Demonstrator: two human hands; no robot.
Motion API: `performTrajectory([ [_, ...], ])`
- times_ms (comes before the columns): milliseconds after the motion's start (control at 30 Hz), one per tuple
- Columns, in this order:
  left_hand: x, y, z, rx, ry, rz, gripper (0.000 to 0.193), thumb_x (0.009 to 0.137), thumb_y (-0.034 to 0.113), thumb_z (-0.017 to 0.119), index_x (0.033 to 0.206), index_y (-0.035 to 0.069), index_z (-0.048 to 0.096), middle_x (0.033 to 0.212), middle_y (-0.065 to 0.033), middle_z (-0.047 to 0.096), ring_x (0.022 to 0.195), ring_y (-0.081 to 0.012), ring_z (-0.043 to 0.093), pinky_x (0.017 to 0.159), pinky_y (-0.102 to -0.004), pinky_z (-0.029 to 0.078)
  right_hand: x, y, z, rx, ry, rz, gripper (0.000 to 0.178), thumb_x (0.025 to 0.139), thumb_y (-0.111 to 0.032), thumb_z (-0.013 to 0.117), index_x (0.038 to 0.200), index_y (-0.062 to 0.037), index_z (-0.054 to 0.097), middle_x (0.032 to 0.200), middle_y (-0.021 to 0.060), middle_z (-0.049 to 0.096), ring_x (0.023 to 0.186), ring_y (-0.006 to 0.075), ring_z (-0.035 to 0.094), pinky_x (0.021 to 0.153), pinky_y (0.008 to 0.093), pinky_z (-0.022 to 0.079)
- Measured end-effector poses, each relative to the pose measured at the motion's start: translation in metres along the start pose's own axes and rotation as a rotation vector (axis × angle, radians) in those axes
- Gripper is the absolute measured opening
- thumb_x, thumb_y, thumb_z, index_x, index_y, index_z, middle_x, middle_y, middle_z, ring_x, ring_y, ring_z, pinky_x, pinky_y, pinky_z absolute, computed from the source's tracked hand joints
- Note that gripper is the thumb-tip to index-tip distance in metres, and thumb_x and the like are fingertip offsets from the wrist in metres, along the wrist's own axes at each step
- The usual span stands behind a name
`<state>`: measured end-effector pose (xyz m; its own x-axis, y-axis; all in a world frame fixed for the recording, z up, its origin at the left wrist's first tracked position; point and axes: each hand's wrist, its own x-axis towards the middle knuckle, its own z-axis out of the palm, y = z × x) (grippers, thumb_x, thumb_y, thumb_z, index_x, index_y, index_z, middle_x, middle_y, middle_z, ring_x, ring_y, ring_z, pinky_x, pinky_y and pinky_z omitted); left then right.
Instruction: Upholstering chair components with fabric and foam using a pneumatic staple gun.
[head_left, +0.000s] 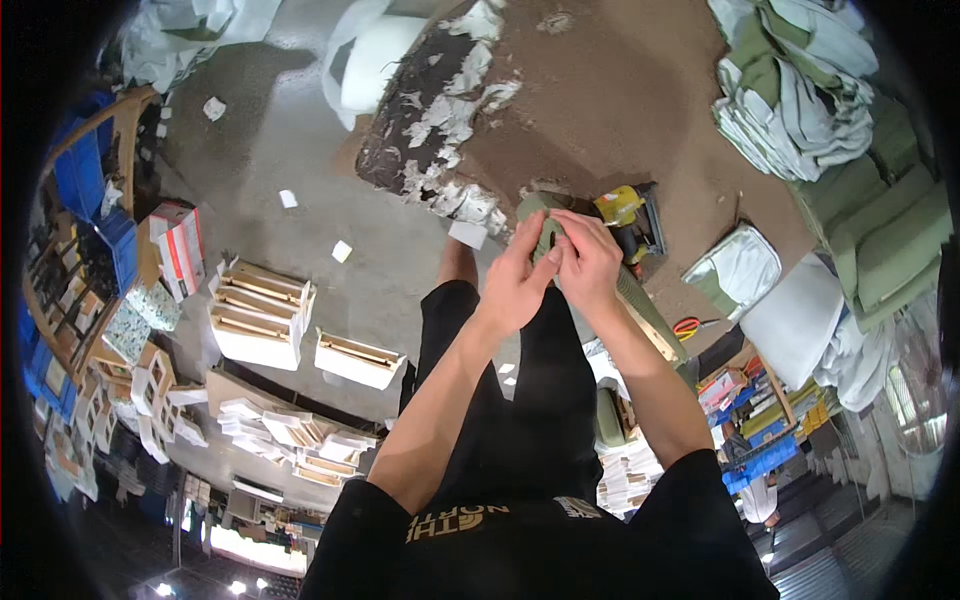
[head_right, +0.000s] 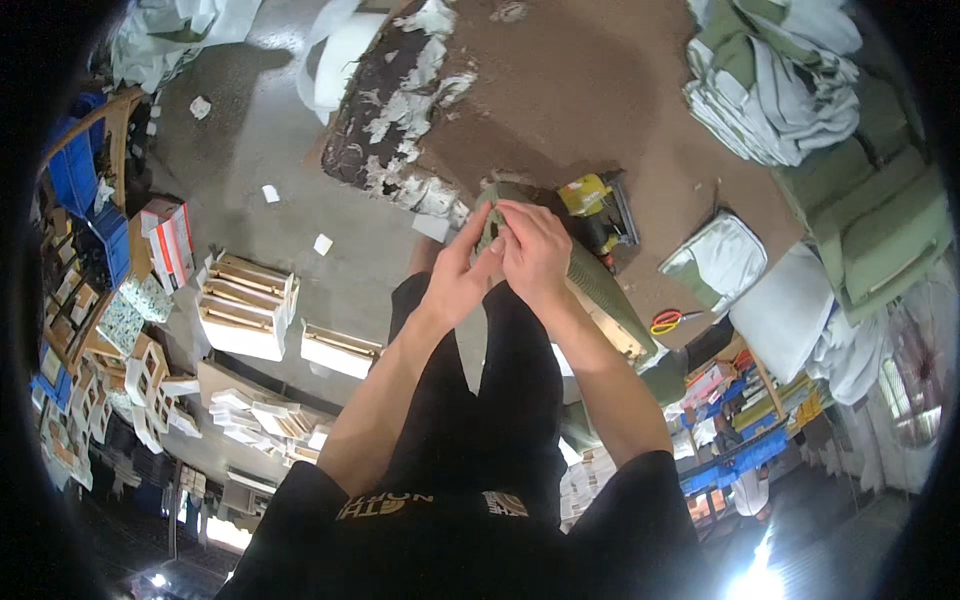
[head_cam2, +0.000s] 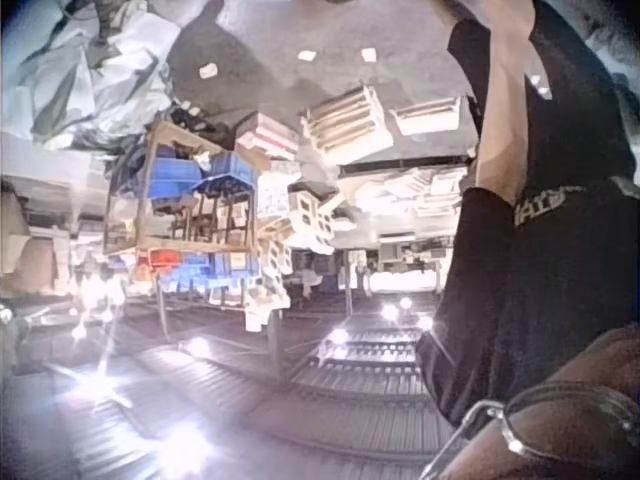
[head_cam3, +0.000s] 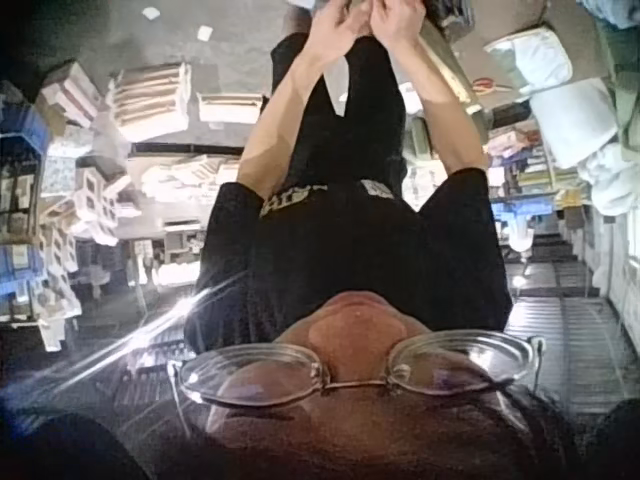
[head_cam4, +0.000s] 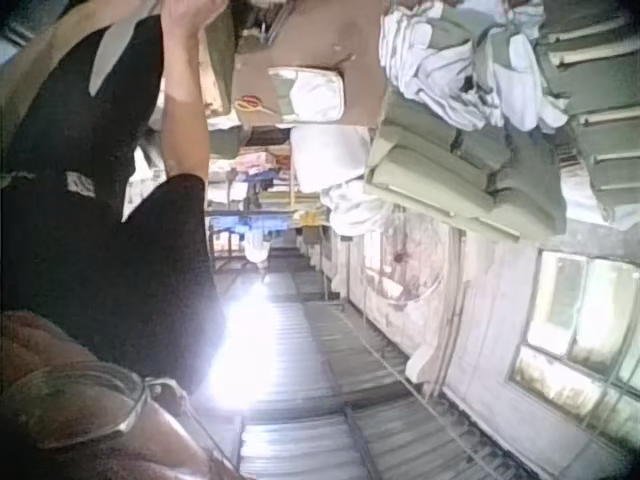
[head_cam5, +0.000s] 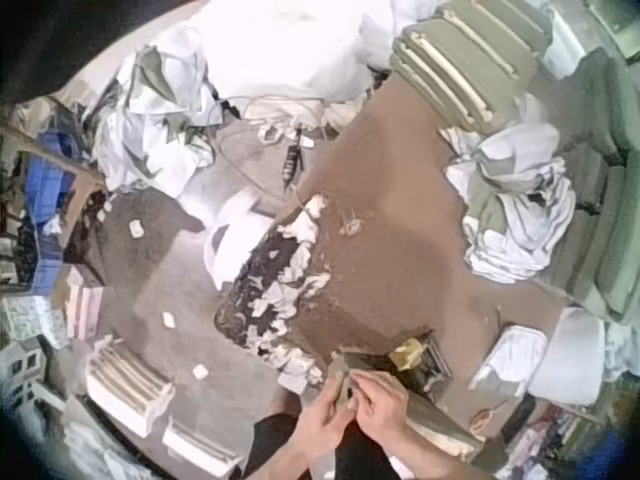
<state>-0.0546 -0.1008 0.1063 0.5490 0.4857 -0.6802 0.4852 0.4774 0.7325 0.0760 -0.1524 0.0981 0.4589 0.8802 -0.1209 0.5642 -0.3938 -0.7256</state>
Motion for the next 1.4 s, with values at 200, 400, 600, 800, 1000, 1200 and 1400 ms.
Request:
performTrajectory([
  [200, 0.003, -0.007, -0.008, 0.217, 0.064, -0.004, 0.038, 0.095, 0.025, 0.053, 0.127, 0.003, 0.056, 0.113, -0.0251, 0.063, 0.109, -0.0392, 0.059, 0.089, -0.0440, 0.049, 0.002, 0.004, 0.002, -0.014, -0.017, -0.058, 0.023, 0.077, -0.003, 0.065, 0.099, -0.0044, 0.068, 0.101, 0.0076, 0.071, 0.090, 0.0282, 0.066, 0.077, 0.0376, 0.051],
  [400, -0.007, 0.005, -0.039, 0.763, 0.052, 0.419, 0.016, 0.089, 0.020, 0.060, 0.083, 0.006, 0.056, 0.071, -0.0138, 0.063, 0.064, -0.0325, 0.064, 0.059, -0.0437, 0.050, 0.013, -0.002, -0.005, -0.134, -0.088, -0.142, 0.029, 0.072, -0.001, 0.059, 0.099, -0.0113, 0.068, 0.107, 0.0040, 0.069, 0.096, 0.0248, 0.065, 0.078, 0.0372, 0.050],
  [600, -0.016, -0.004, -0.030, 0.633, 0.061, 0.460, 0.016, 0.084, 0.014, 0.065, 0.075, 0.007, 0.054, 0.068, -0.0116, 0.059, 0.064, -0.0322, 0.059, 0.064, -0.0440, 0.047, 0.002, 0.000, 0.002, -0.085, -0.150, -0.158, 0.023, 0.071, 0.002, 0.057, 0.089, -0.0108, 0.065, 0.107, 0.0052, 0.069, 0.092, 0.0255, 0.066, 0.078, 0.0379, 0.050],
  [800, 0.013, -0.012, -0.050, 0.661, -0.259, 0.640, 0.021, 0.091, 0.024, 0.058, 0.078, 0.007, 0.055, 0.072, -0.0071, 0.057, 0.070, -0.0307, 0.060, 0.065, -0.0446, 0.048, 0.000, 0.004, 0.006, -0.054, -0.099, -0.070, 0.016, 0.072, 0.004, 0.056, 0.079, -0.0090, 0.060, 0.102, 0.0052, 0.069, 0.084, 0.0273, 0.066, 0.074, 0.0375, 0.050],
  [1000, 0.064, -0.039, 0.000, 0.319, -0.034, 0.248, 0.034, 0.098, 0.027, 0.043, 0.122, 0.008, 0.057, 0.121, -0.0172, 0.061, 0.116, -0.0452, 0.052, 0.095, -0.0473, 0.047, 0.002, 0.009, 0.004, 0.006, -0.065, -0.079, 0.014, 0.072, 0.007, 0.055, 0.074, -0.0069, 0.058, 0.099, 0.0100, 0.063, 0.086, 0.0299, 0.063, 0.072, 0.0375, 0.050],
  [1200, 0.043, -0.041, 0.004, 0.196, -0.133, 0.062, 0.042, 0.105, 0.032, 0.027, 0.132, 0.012, 0.051, 0.137, -0.0135, 0.053, 0.136, -0.0493, 0.031, 0.110, -0.0506, 0.035, -0.008, 0.004, 0.002, -0.013, -0.041, -0.001, 0.014, 0.073, 0.007, 0.054, 0.074, -0.0062, 0.058, 0.098, 0.0129, 0.056, 0.084, 0.0317, 0.060, 0.072, 0.0387, 0.050],
  [1400, 0.035, -0.022, -0.005, 0.164, -0.160, 0.083, 0.040, 0.105, 0.039, 0.030, 0.128, 0.015, 0.052, 0.139, -0.0158, 0.050, 0.133, -0.0486, 0.037, 0.105, -0.0515, 0.039, -0.005, -0.001, -0.007, 0.090, -0.081, -0.031, 0.014, 0.074, 0.006, 0.055, 0.080, -0.0043, 0.062, 0.097, 0.0133, 0.058, 0.086, 0.0320, 0.061, 0.075, 0.0387, 0.051],
])
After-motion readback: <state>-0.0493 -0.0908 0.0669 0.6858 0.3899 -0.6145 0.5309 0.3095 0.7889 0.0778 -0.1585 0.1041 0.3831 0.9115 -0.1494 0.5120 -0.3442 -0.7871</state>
